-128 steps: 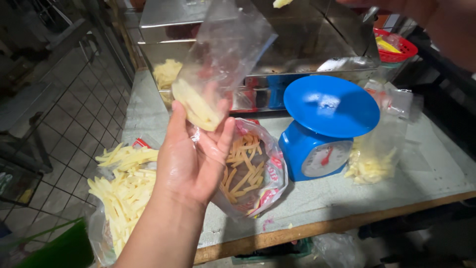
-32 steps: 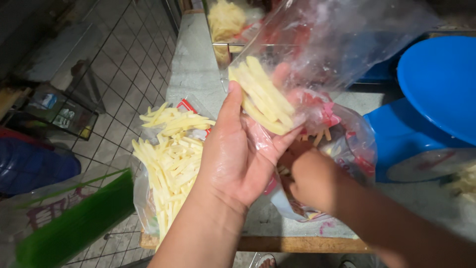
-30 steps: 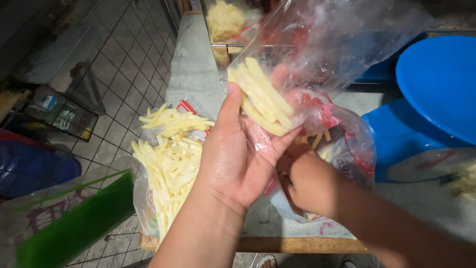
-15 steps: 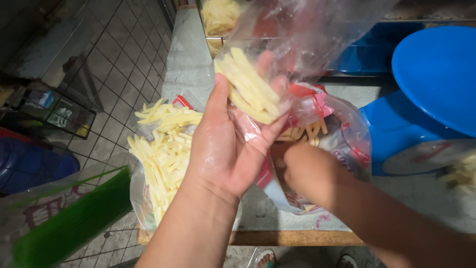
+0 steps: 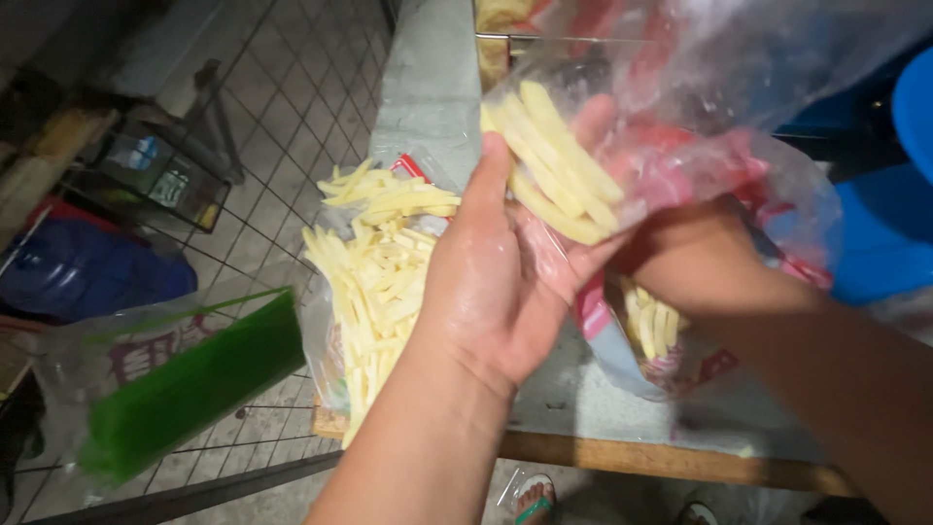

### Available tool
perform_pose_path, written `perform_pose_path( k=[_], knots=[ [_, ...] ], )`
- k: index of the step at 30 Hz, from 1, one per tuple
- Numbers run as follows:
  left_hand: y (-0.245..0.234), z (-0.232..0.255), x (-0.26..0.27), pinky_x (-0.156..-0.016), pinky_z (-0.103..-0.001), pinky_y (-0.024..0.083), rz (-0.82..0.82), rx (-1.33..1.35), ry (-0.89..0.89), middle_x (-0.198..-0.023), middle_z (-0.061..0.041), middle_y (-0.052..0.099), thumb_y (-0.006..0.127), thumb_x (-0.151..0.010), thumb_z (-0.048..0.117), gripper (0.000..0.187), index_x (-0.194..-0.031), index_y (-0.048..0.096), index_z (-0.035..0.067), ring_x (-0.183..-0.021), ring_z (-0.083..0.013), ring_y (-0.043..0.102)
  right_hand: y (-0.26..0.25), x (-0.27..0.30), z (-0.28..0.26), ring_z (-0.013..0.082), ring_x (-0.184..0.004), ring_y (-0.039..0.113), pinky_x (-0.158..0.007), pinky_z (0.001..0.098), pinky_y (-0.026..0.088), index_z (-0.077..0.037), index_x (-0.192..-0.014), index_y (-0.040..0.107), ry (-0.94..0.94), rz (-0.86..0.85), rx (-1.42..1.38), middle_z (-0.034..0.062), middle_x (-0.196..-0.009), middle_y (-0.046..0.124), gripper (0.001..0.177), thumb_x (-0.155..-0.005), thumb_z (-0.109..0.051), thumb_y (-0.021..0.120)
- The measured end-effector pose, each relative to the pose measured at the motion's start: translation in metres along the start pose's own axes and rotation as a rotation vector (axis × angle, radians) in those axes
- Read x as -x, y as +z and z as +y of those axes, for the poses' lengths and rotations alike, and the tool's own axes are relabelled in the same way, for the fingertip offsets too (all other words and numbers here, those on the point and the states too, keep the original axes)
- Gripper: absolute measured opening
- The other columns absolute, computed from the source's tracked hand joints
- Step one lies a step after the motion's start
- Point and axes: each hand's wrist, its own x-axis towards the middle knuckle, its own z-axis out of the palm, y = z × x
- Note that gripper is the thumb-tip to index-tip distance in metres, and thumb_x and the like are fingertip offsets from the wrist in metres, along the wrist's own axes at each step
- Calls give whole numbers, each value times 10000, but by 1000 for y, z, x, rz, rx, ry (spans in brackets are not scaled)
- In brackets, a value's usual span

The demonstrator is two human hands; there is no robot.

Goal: The person repeatedly scoops frozen french fries from a large bag into small clear plastic bags, places each bag on a blue kitchen scale to check weight, and then sets the filled bags aside. The process is repeated multiple times throughout the clip.

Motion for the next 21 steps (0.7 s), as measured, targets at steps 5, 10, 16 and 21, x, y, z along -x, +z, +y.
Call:
perform_pose_path(
  k=[5,10,16,21],
  knots=[
    [-2,-3,2,-1018,-449,548,8,5,-14,-1443,-111,596,245,-1135,442,572,-1524,411,57,-1191,-281,635,1,-7,-1,347,-1098,641,-915,498,504,-132,-1151,721,-49,70,188,137,-1177,691,333,-884,-330,699],
    [1,-7,-1,-1005,-459,553,23,14,-43,-1399,-167,601,273,-1136,439,582,-1488,441,7,-1167,-291,645,9,0,18,331,-1111,641,-926,484,503,-131,-1163,717,-5,18,-14,132,-1189,692,335,-878,-306,705],
    [4,-9,2,-1023,-446,549,1,12,-34,-1418,-163,598,267,-1143,422,576,-1509,432,10,-1197,-292,640,19,-1,25,312,-1126,641,-938,467,502,-129,-1178,712,67,-29,-186,125,-1203,693,341,-871,-277,712],
    [7,-11,4,-1013,-449,551,8,0,-48,-1416,-147,606,245,-1124,425,577,-1520,411,40,-1196,-300,639,19,8,26,296,-1139,640,-949,453,501,-128,-1190,707,119,-71,-255,120,-1216,694,349,-865,-253,718]
  ],
)
